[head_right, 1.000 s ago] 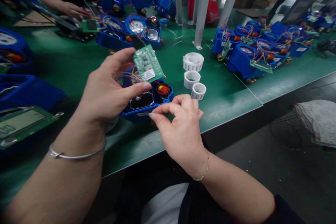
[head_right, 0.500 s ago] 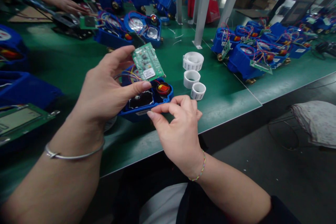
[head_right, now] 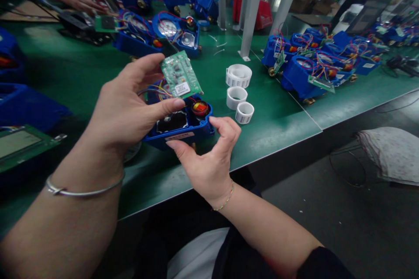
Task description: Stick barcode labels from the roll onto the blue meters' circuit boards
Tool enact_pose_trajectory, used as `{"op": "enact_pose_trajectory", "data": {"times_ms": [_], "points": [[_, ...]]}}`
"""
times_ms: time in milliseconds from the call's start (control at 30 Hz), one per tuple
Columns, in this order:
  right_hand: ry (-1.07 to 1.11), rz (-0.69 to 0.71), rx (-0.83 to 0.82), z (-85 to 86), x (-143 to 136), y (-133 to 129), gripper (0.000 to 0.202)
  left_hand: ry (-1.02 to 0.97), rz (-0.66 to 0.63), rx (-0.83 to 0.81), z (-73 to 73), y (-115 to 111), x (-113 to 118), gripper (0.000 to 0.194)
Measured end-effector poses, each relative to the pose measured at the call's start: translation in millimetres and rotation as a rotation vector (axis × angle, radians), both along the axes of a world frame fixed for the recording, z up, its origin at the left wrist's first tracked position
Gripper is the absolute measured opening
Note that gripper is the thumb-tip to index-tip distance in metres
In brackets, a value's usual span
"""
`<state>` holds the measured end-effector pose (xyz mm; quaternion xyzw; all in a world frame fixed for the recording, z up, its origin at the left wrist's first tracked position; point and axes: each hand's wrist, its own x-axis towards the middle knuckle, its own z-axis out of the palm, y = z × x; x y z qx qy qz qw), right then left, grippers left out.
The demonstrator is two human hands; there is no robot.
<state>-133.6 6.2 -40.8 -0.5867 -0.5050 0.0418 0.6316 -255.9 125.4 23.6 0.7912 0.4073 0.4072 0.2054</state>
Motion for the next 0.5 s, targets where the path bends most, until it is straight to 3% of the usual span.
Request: {"op": "enact_pose_trajectory", "data": {"times_ms": [67,167,333,500], "points": [[0.059,0.067,-0.027,1.1,-0.4,5.3,0.088,0.007,0.002,-0.001,0.3,0.3,0.3,0.100],[0.171,0.207,-0.088,5.8,2.0,10.4,0.097,0.004,-0.003,0.007,0.9,0.5,0.8,0.098],[0.244,0.304,-0.169,1.5,16.3,11.3,0.083,-0.031,-0.016,-0.017,0.0,-1.1,-0.4,0.096],[0.543,0.591,-0.066,-10.8,33.6,16.2,0.068,-0.133,-0.070,-0.069,-2.6,-1.6,0.8,0.098]]}}
